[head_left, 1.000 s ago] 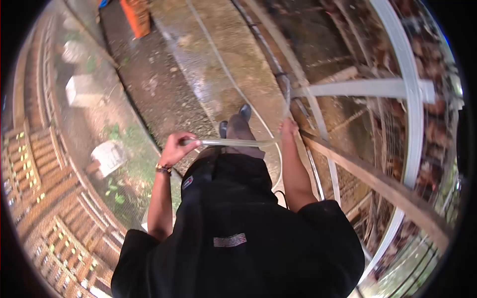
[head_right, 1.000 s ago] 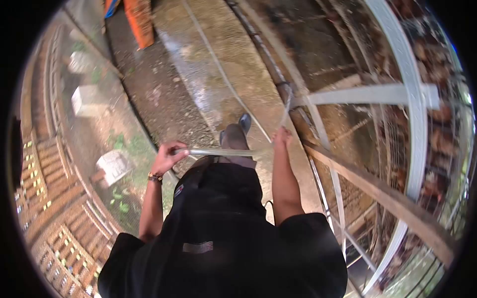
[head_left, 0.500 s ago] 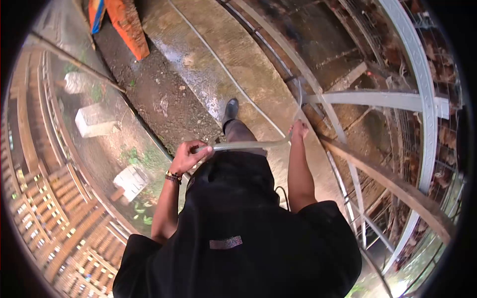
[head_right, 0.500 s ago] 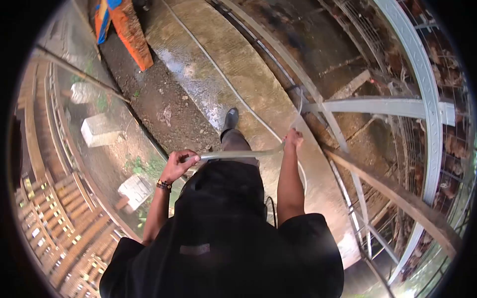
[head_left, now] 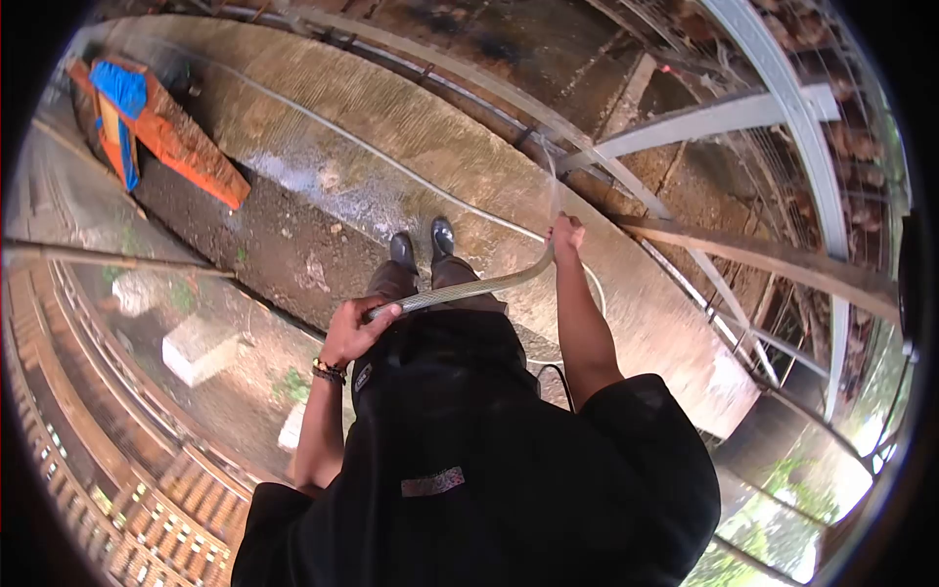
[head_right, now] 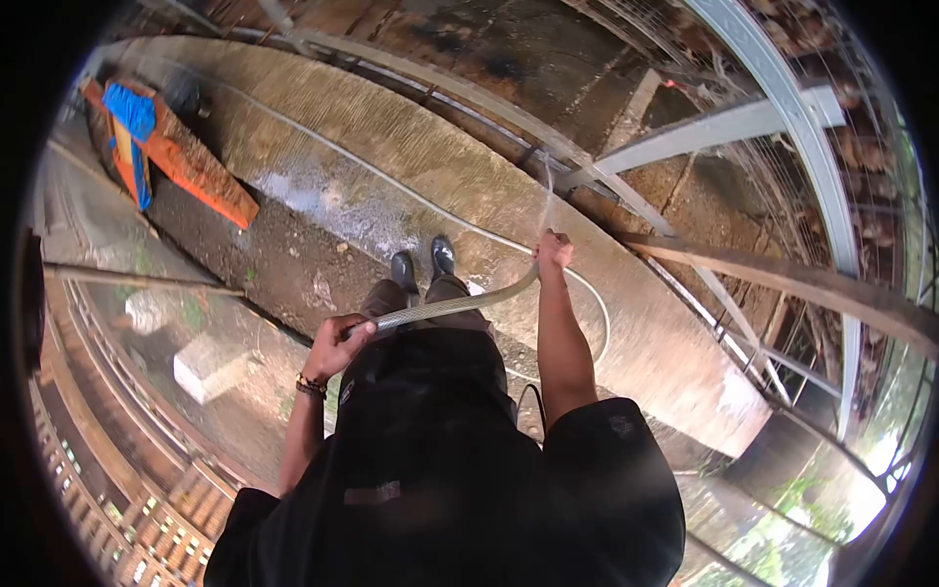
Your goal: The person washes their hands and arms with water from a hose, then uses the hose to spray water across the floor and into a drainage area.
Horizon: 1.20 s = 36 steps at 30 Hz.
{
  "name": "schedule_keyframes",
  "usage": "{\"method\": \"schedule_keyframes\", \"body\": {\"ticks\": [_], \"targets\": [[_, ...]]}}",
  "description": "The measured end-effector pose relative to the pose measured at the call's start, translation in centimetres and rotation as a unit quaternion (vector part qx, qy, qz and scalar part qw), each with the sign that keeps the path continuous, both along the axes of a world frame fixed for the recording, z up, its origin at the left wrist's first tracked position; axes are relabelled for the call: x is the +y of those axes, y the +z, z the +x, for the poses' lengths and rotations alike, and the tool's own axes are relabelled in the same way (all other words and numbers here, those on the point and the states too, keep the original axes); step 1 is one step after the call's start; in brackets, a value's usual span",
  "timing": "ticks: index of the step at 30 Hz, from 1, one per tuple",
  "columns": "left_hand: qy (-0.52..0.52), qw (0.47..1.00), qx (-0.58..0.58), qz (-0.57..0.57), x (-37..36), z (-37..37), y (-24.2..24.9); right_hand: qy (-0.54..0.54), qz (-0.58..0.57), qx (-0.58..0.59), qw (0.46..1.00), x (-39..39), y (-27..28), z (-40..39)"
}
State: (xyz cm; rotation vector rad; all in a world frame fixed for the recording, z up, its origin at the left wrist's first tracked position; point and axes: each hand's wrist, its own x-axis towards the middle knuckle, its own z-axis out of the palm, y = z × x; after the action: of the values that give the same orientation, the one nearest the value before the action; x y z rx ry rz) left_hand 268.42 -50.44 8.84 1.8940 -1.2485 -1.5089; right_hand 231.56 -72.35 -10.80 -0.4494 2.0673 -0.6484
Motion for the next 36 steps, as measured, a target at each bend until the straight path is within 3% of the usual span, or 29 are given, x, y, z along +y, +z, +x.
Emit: {"method": "schedule_keyframes", "body": {"ticks": [8,14,21,22,24,26,29,31,32,36], "targets": [[-0.176,0.984,-0.015,-0.04,-5.5,7.3,-0.6,-0.047,-0.083,-0.052,0.994,2.9,1.8,3.9],[-0.195,0.98,0.022,-0.035,-6.4,10.4,-3.2,-0.088,-0.124,-0.055,0.987,4.1,0.1,5.8],[-0.273,0.962,0.016,-0.026,-7.9,10.4,-13.3,-0.049,-0.152,-0.048,0.986,3.0,-7.1,3.9],[-0.288,0.953,0.047,-0.084,-8.4,9.6,-15.9,0.003,-0.14,-0.025,0.99,2.1,-8.4,2.9],[-0.325,0.941,0.087,-0.04,-9.4,7.4,-19.6,0.112,-0.114,0.029,0.987,0.1,-11.2,0.1],[-0.39,0.915,0.082,-0.059,-10.4,5.4,-25.1,0.141,-0.115,0.065,0.981,-1.5,-13.3,-1.8],[-0.454,0.883,0.009,-0.115,-9.4,1.6,-31.3,0.175,-0.16,0.163,0.958,0.2,-22.6,-4.9],[-0.4,0.896,-0.067,-0.18,-6.7,1.0,-36.1,0.183,-0.198,0.221,0.937,3.3,-26.0,-5.0],[-0.392,0.894,-0.103,-0.191,-4.8,1.5,-36.7,0.13,-0.192,0.131,0.964,6.2,-26.4,-4.1],[-0.313,0.875,-0.089,-0.359,-0.2,2.1,-37.8,0.077,-0.165,0.092,0.979,11.1,-27.3,-3.0]]}}
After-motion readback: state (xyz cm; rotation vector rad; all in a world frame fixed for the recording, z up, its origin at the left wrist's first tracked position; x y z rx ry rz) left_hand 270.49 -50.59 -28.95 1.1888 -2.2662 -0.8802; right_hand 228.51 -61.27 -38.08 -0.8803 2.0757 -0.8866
